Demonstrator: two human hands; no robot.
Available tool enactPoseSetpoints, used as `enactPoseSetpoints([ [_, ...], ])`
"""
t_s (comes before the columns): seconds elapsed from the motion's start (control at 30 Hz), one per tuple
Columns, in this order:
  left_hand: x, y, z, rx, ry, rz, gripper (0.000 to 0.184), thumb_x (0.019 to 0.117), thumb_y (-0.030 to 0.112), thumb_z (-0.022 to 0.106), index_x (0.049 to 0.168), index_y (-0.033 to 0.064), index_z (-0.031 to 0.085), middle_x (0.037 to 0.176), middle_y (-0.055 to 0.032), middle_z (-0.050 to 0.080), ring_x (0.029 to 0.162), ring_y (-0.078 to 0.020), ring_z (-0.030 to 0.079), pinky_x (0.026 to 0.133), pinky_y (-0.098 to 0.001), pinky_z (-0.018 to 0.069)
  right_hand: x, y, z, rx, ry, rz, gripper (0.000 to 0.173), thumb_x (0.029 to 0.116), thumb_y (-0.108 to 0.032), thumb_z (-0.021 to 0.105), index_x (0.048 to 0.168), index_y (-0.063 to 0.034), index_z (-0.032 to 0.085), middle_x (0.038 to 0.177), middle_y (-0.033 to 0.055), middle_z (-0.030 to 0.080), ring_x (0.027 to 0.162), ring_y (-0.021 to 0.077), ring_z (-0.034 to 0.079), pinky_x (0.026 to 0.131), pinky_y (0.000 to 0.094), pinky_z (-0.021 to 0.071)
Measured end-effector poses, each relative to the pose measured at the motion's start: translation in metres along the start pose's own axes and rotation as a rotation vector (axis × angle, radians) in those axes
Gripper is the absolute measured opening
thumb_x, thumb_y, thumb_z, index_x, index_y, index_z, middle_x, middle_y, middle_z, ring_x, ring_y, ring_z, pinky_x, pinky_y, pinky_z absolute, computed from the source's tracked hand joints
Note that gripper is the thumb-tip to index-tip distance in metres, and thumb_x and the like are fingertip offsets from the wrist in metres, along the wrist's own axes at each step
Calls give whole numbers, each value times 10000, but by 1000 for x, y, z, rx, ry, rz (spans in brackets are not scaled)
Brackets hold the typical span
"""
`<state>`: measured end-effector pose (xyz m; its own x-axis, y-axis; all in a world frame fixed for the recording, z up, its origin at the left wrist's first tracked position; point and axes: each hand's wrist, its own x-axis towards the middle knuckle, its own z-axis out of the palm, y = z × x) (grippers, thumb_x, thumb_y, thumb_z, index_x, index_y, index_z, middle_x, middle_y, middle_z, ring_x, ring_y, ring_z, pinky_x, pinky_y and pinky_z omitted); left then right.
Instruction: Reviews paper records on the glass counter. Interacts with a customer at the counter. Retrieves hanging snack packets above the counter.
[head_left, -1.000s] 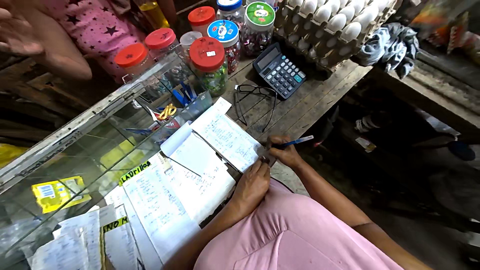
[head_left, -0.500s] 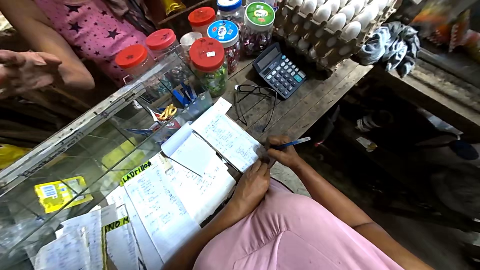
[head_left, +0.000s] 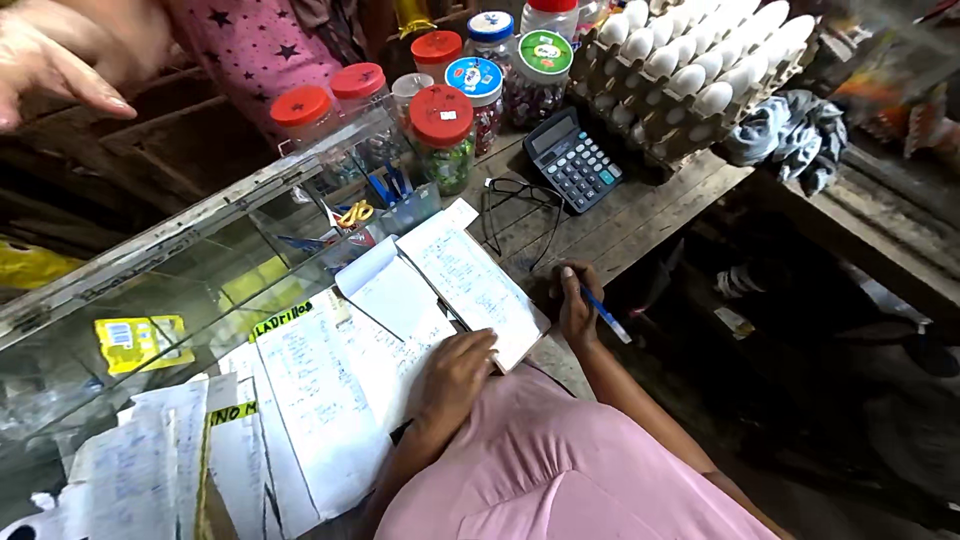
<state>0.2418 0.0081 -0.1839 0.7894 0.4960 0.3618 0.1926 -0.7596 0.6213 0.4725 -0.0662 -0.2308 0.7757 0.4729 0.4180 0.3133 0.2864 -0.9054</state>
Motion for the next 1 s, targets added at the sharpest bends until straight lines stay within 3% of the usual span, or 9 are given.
enactPoseSetpoints([
  [0.1, -24, -11, -25, 93, 174, -212, 235, 1003, 206, 604, 1082, 70, 780, 1094, -73, 764, 1034, -190, 728, 943, -381, 579, 4, -2, -4, -3, -6, 11, 285, 1086, -167, 398, 1220, -19, 601, 952, 18, 711, 719, 96, 668, 669, 287, 600],
  [0.2, -46, -15, -46, 168, 298, -369, 257, 1016, 199, 574, 1057, 32, 765, 974, -97, 754, 864, -167, 730, 812, -347, 606, 14, 0, -15, -64, -30, -7, 301, 1088, -160, 387, 1237, 1, 593, 941, 16, 728, 753, 102, 703, 710, 307, 621],
  [0.3, -59, -18, -49, 251, 344, -459, 330, 1039, 259, 527, 995, 23, 754, 925, -97, 741, 802, -179, 718, 757, -364, 600, 34, 5, -40, -280, -43, -26, 321, 1088, -193, 422, 1208, 13, 636, 894, 38, 712, 759, 102, 692, 742, 321, 612],
  [0.47, -47, -10, -38, 401, 312, -568, 470, 1064, 376, 461, 922, 27, 743, 922, -117, 709, 843, -260, 697, 762, -464, 567, 64, 21, -63, -585, -43, -29, 360, 1090, -242, 425, 1226, 1, 651, 856, 103, 679, 721, 165, 654, 717, 368, 575],
  [0.53, -39, -4, -34, 439, 309, -635, 470, 1066, 371, 465, 924, 14, 736, 904, -138, 697, 849, -295, 693, 775, -495, 561, 64, 24, -60, -641, -20, -40, 333, 1079, -211, 452, 1201, 1, 678, 874, 151, 705, 746, 242, 684, 742, 446, 572],
  [0.7, -28, -3, -8, 505, 446, -680, 327, 1022, 248, 544, 984, -15, 734, 929, -205, 684, 926, -392, 667, 896, -579, 493, 63, 25, -60, -682, -13, -83, 313, 1062, -178, 472, 1158, 14, 699, 919, 201, 718, 807, 321, 701, 778, 514, 558],
  [0.87, -32, -10, -2, 498, 492, -678, 339, 1016, 90, 403, 1150, -4, 699, 1015, -216, 707, 992, -401, 673, 972, -577, 460, 61, 30, -64, -713, -77, -143, 305, 1060, -187, 487, 1129, 12, 708, 1013, 214, 725, 920, 352, 715, 834, 537, 555],
  [0.9, -33, -10, -2, 476, 500, -676, 333, 1011, 68, 399, 1139, -11, 695, 1007, -209, 706, 988, -392, 671, 972, -575, 461, 62, 31, -65, -713, -90, -156, 296, 1060, -182, 491, 1125, 6, 711, 1018, 207, 728, 929, 346, 716, 838, 529, 558],
  [1.0, -36, -9, 0, 445, 556, -639, 285, 975, 0, 417, 950, -26, 700, 983, -197, 694, 983, -376, 660, 940, -547, 476, 62, 31, -66, -711, -121, -182, 290, 1049, -168, 502, 1121, 15, 715, 1009, 219, 724, 927, 364, 714, 824, 535, 557],
])
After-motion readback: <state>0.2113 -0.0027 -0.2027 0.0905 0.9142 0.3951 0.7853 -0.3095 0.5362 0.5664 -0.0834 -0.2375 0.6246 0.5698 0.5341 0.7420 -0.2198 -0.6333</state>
